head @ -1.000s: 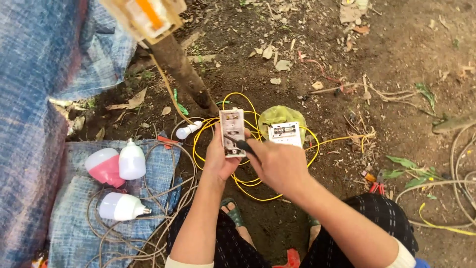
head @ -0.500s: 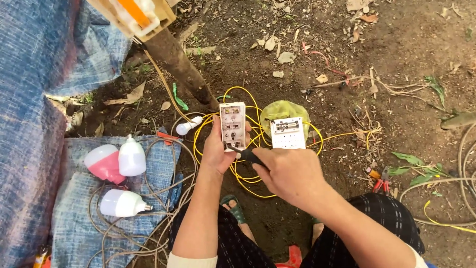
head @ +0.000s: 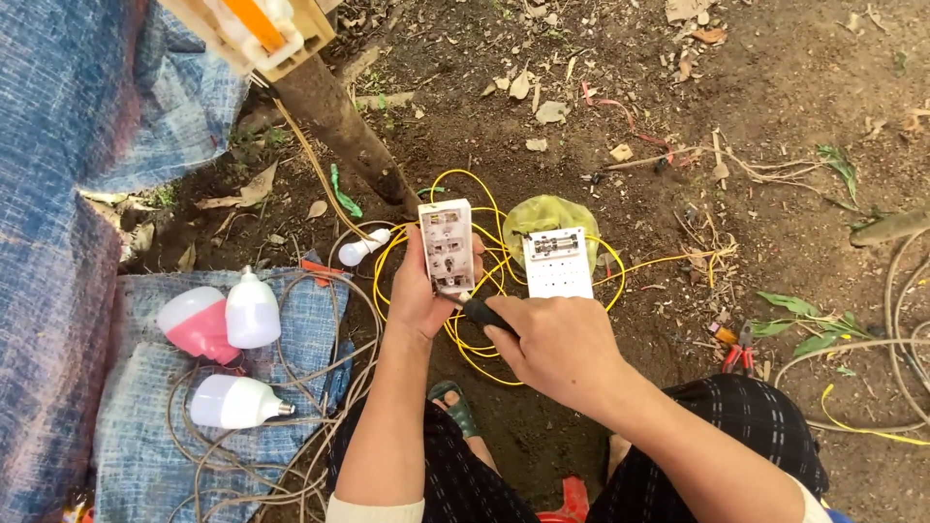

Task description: The person uses a screwdriver to tighten screws on a white electrical socket box placed on the ground. They then pick up a smaller white electrical component and continue to adjust its internal parts with the screwdriver. The task involves manipulating wires and electrical hardware in an outdoor setting.

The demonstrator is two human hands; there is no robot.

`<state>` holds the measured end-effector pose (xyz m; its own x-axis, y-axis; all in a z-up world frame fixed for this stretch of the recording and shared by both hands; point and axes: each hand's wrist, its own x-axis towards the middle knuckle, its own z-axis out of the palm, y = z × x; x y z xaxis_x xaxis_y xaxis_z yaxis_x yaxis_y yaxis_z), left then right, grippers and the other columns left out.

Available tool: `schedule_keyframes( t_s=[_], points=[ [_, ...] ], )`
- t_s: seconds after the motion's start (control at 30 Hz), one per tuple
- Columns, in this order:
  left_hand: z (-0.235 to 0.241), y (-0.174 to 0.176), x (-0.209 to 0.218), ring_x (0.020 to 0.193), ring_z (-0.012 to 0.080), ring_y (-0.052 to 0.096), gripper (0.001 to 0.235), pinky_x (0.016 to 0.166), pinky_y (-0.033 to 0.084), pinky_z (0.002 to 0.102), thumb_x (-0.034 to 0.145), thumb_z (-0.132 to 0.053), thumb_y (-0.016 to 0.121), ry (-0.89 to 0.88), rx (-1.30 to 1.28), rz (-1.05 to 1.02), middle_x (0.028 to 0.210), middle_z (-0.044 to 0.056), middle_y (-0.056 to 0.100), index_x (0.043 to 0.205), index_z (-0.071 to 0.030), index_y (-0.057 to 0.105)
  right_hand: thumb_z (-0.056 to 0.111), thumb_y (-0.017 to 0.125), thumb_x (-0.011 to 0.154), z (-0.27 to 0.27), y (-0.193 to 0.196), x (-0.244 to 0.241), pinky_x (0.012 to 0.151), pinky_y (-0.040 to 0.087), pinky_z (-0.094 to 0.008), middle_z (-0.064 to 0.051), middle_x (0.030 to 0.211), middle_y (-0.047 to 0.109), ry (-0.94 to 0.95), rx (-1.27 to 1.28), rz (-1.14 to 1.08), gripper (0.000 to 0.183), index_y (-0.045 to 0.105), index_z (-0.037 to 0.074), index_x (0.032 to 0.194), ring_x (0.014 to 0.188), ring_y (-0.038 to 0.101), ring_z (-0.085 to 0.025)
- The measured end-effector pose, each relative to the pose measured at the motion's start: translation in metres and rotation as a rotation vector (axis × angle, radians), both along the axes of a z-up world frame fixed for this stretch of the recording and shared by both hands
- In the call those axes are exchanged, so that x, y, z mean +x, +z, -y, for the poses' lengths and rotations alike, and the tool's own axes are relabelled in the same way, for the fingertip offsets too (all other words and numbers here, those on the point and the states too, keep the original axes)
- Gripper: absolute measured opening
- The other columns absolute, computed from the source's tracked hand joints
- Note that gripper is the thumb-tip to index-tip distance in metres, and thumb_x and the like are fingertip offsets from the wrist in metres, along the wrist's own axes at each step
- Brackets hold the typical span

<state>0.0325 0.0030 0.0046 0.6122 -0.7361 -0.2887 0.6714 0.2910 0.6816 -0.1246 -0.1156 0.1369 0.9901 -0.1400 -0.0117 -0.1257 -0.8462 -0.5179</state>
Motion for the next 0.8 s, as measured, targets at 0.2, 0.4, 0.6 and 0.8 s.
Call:
schedule_keyframes(
  t_s=[0.2, 0.4, 0.6, 0.8],
  points=[
    [0.004, 0.000, -0.009, 0.073, 0.0256, 0.072, 0.065, 0.069, 0.058, 0.036, 0.105, -0.061, 0.028, 0.016, 0.001, 0.024, 0.096, 0.018, 0.073, 0.118, -0.011, 0.067, 0.027, 0.067, 0.093, -0.007, -0.014, 0.002, 0.044, 0.056, -0.031, -0.008, 0.066, 0.075, -0.028, -0.089, 0.059, 0.028, 0.075, 0.009, 0.113, 0.052, 0.073, -0.023],
    [-0.006, -0.037, -0.006, 0.076, 0.0238, 0.072, 0.067, 0.078, 0.058, 0.036, 0.103, -0.059, 0.040, 0.017, 0.278, 0.148, 0.098, 0.018, 0.076, 0.113, -0.001, 0.072, 0.023, 0.063, 0.094, 0.005, -0.016, 0.005, 0.042, 0.053, -0.023, -0.006, 0.060, 0.071, 0.084, -0.102, -0.060, 0.024, 0.076, 0.010, 0.110, 0.043, 0.064, -0.015],
    [-0.012, 0.004, 0.000, 0.075, 0.0238, 0.073, 0.069, 0.071, 0.058, 0.034, 0.105, -0.060, 0.023, 0.017, 0.269, 0.165, 0.095, 0.020, 0.075, 0.118, -0.010, 0.069, 0.021, 0.068, 0.091, 0.007, -0.004, 0.002, 0.044, 0.056, -0.032, -0.012, 0.064, 0.075, 0.029, -0.004, -0.057, 0.024, 0.077, 0.006, 0.108, 0.049, 0.072, -0.025],
    [-0.004, 0.006, -0.005, 0.074, 0.0258, 0.074, 0.064, 0.070, 0.060, 0.035, 0.106, -0.055, 0.024, 0.092, 0.029, 0.108, 0.093, 0.019, 0.074, 0.122, -0.009, 0.066, 0.022, 0.066, 0.094, -0.002, -0.013, 0.002, 0.037, 0.049, -0.024, -0.007, 0.057, 0.071, 0.014, -0.102, 0.049, 0.024, 0.077, 0.007, 0.110, 0.041, 0.066, -0.019]
  ],
)
